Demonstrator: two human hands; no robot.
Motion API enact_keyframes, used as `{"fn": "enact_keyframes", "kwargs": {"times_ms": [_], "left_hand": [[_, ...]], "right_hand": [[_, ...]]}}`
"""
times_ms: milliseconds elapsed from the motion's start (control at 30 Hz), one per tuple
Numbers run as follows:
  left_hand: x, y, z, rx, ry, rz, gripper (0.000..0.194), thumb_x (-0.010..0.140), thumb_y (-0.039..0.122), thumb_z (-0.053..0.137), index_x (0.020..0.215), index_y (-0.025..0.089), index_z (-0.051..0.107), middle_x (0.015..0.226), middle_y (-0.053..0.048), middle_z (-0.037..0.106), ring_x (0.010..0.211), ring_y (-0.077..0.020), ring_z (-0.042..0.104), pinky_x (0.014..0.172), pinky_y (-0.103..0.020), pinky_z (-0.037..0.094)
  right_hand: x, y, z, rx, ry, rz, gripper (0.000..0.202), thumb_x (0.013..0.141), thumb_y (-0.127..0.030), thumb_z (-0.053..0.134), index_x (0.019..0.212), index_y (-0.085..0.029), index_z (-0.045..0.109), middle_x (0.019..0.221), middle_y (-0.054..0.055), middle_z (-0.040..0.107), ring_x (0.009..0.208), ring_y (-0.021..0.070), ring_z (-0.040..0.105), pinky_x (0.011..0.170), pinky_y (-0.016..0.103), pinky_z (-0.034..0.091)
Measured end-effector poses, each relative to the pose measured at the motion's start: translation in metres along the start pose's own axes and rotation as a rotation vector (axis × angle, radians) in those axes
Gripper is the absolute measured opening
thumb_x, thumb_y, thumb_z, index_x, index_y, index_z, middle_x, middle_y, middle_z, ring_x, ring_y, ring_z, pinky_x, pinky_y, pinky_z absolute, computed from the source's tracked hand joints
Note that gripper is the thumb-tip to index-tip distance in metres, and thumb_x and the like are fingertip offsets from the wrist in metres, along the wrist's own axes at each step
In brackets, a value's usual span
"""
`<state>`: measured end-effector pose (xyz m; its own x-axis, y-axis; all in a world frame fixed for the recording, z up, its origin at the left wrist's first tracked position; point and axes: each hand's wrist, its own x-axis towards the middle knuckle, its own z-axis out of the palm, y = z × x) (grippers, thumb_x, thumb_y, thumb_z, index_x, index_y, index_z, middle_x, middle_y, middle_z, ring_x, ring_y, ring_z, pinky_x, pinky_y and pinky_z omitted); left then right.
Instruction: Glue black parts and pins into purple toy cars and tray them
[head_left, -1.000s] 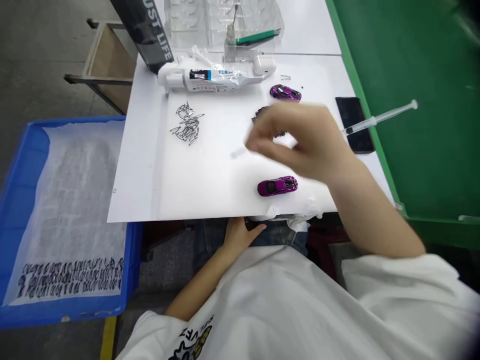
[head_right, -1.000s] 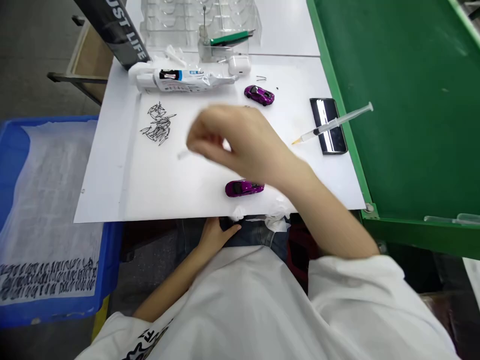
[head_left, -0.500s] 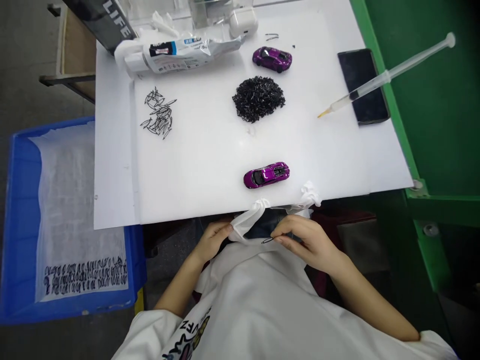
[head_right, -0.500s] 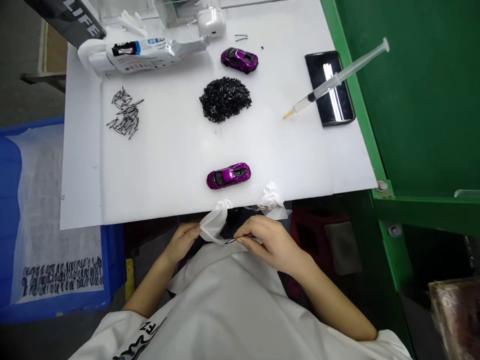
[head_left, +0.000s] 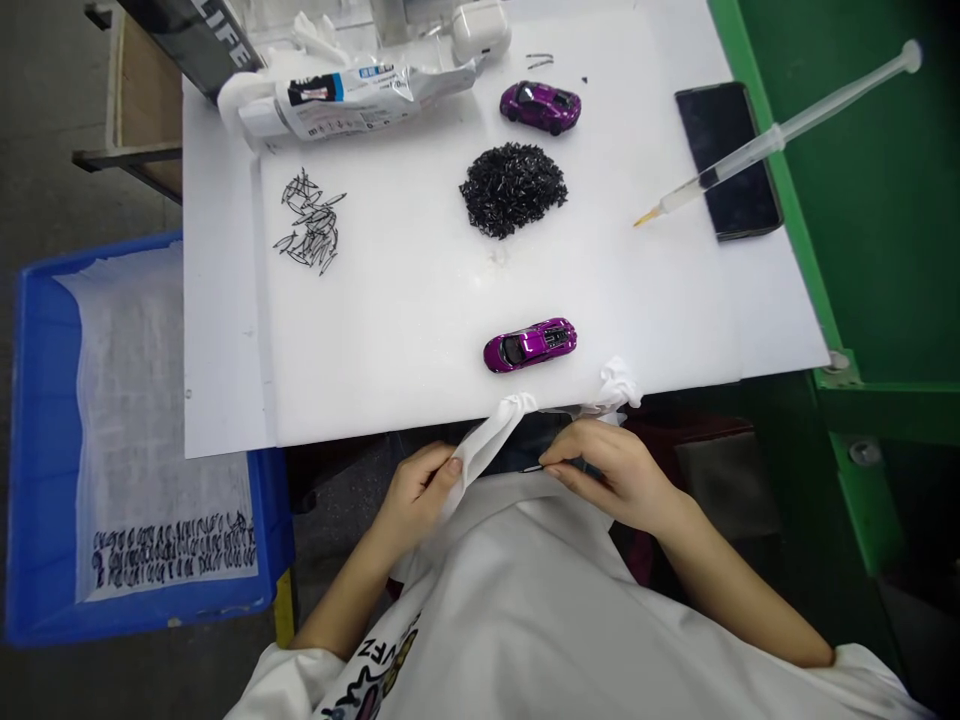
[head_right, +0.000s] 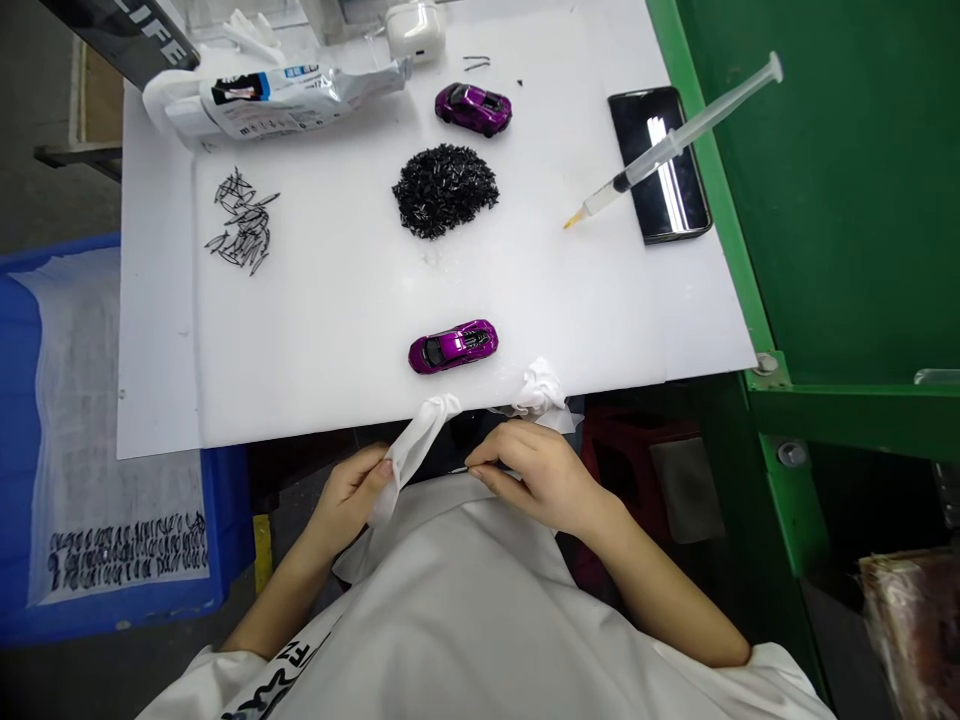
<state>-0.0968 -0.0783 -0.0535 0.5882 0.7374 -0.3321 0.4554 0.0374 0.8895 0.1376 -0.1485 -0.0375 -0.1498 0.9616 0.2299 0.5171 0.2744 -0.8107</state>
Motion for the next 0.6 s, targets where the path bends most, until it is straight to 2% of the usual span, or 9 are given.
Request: {"fn": "enact_keyframes", "kwargs": {"times_ms": [67,133,200,300,367,433,500,600], "left_hand": [[-0.002,-0.002,0.002,-0.016,0.024,-0.056,0.025,0.086,0.037,0.050,0.077,0.017,0.061,0.068,0.000,0.059,0.060,-0.0119,0.052,0.054,-0.022,0.041],[-0.005,-0.003,0.002,0.042,0.122,-0.058,0.018,0.082,0.034,0.057,0.081,0.018,0.063,0.069,0.001,0.062,0.059,-0.0117,0.053,0.055,-0.022,0.042],[-0.009,-0.004,0.000,0.125,0.222,0.013,0.013,0.081,0.031,0.059,0.079,0.019,0.063,0.065,0.002,0.062,0.057,-0.0112,0.053,0.056,-0.023,0.042],[-0.013,-0.006,-0.004,0.102,0.260,0.147,0.009,0.081,0.028,0.061,0.077,0.020,0.062,0.074,0.000,0.063,0.067,-0.0135,0.057,0.064,-0.025,0.046],[-0.014,-0.007,-0.006,0.062,0.262,0.174,0.013,0.077,0.027,0.066,0.070,0.019,0.058,0.084,-0.003,0.062,0.081,-0.0164,0.058,0.073,-0.029,0.048],[-0.012,-0.005,-0.007,0.044,0.272,0.164,0.026,0.073,0.030,0.069,0.060,0.019,0.049,0.082,-0.003,0.059,0.083,-0.0174,0.056,0.076,-0.032,0.047],[-0.009,-0.004,-0.006,-0.074,0.213,0.074,0.039,0.071,0.037,0.070,0.053,0.019,0.041,0.068,-0.001,0.053,0.071,-0.0154,0.052,0.069,-0.030,0.046],[0.001,-0.002,0.000,-0.321,0.011,-0.129,0.045,0.076,0.056,0.055,0.054,0.019,0.042,0.054,0.001,0.046,0.054,-0.0124,0.045,0.053,-0.026,0.042]], "right_hand": [[-0.001,0.001,-0.001,-0.021,0.004,0.008,0.012,0.080,-0.009,0.057,0.087,-0.019,0.057,0.074,-0.001,0.065,0.066,0.0089,0.058,0.059,0.021,0.048],[-0.002,0.001,-0.002,-0.029,0.011,0.014,0.012,0.080,-0.009,0.057,0.087,-0.019,0.057,0.073,-0.001,0.065,0.066,0.0087,0.058,0.059,0.021,0.048],[-0.001,0.001,-0.003,-0.030,0.015,0.014,0.012,0.079,-0.009,0.057,0.086,-0.019,0.057,0.072,-0.002,0.064,0.065,0.0084,0.058,0.058,0.021,0.048],[0.000,0.001,-0.002,-0.030,0.014,0.008,0.012,0.079,-0.009,0.057,0.086,-0.020,0.057,0.072,-0.002,0.065,0.065,0.0087,0.058,0.058,0.021,0.048],[0.000,0.001,-0.001,-0.025,0.009,0.000,0.012,0.080,-0.009,0.057,0.086,-0.020,0.057,0.072,-0.001,0.065,0.065,0.0090,0.058,0.058,0.022,0.048],[0.000,0.001,0.000,-0.019,0.003,-0.005,0.012,0.080,-0.010,0.056,0.086,-0.020,0.057,0.072,-0.001,0.065,0.064,0.0090,0.058,0.057,0.022,0.048],[0.000,0.001,0.002,-0.015,0.000,-0.004,0.012,0.080,-0.010,0.056,0.086,-0.020,0.057,0.072,-0.002,0.065,0.064,0.0089,0.058,0.057,0.022,0.048],[0.000,0.001,0.003,-0.012,0.015,-0.008,0.013,0.080,-0.009,0.056,0.086,-0.021,0.057,0.072,-0.002,0.065,0.064,0.0093,0.059,0.056,0.022,0.048]]}}
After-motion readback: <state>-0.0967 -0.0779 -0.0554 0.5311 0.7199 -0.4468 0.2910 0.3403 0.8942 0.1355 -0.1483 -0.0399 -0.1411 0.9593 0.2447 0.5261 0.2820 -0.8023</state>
